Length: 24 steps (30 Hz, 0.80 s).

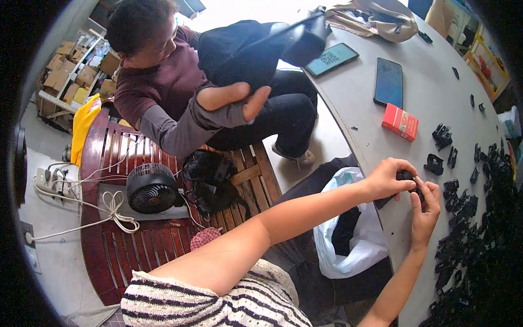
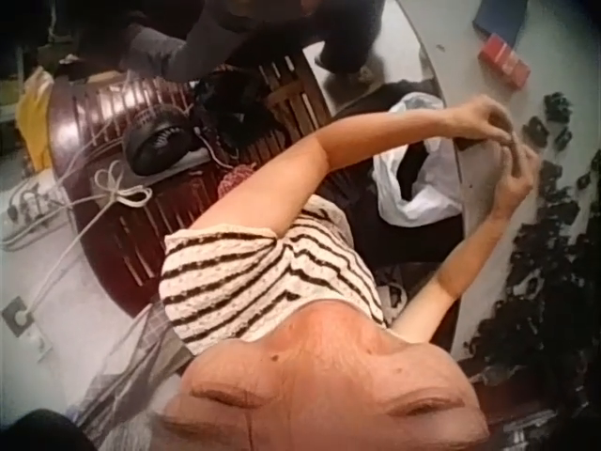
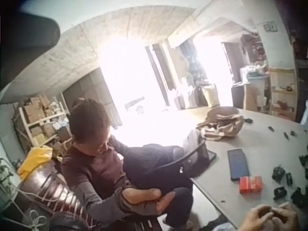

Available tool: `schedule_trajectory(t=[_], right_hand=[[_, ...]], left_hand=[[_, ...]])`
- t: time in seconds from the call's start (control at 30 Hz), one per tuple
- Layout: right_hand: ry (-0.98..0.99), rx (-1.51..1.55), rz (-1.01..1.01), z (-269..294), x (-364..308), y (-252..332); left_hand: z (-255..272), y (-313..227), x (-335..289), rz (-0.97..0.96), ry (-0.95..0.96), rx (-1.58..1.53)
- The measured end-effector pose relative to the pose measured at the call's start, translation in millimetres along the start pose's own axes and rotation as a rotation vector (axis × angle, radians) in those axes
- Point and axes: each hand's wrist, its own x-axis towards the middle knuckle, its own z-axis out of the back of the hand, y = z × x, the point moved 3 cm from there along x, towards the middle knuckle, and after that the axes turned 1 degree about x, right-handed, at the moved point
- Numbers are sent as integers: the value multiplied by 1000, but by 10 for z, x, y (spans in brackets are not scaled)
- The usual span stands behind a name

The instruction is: The person sorts plastic buckle components on a table, snaps the pieces together by hand to assemble them, and drops assembled buckles into a plastic bag.

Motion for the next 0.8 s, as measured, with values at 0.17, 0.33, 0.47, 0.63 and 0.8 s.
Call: schedule_trajectory(t=[0.17, 0.33, 0.47, 0.63, 0.8], right_hand=[[19, -103, -15, 65, -33, 17], [52, -243, 79, -82, -46, 60], [47, 4, 24, -122, -22, 249], [17, -38, -128, 65, -67, -8], [149, 173, -38, -329, -34, 432]], left_hand=[[-48, -29, -26, -44, 1, -36], [42, -8, -97, -58, -11, -17], [420, -243, -222, -116, -55, -134], [1034, -690, -454, 91, 170, 216], [1246, -994, -719, 76, 152, 333]])
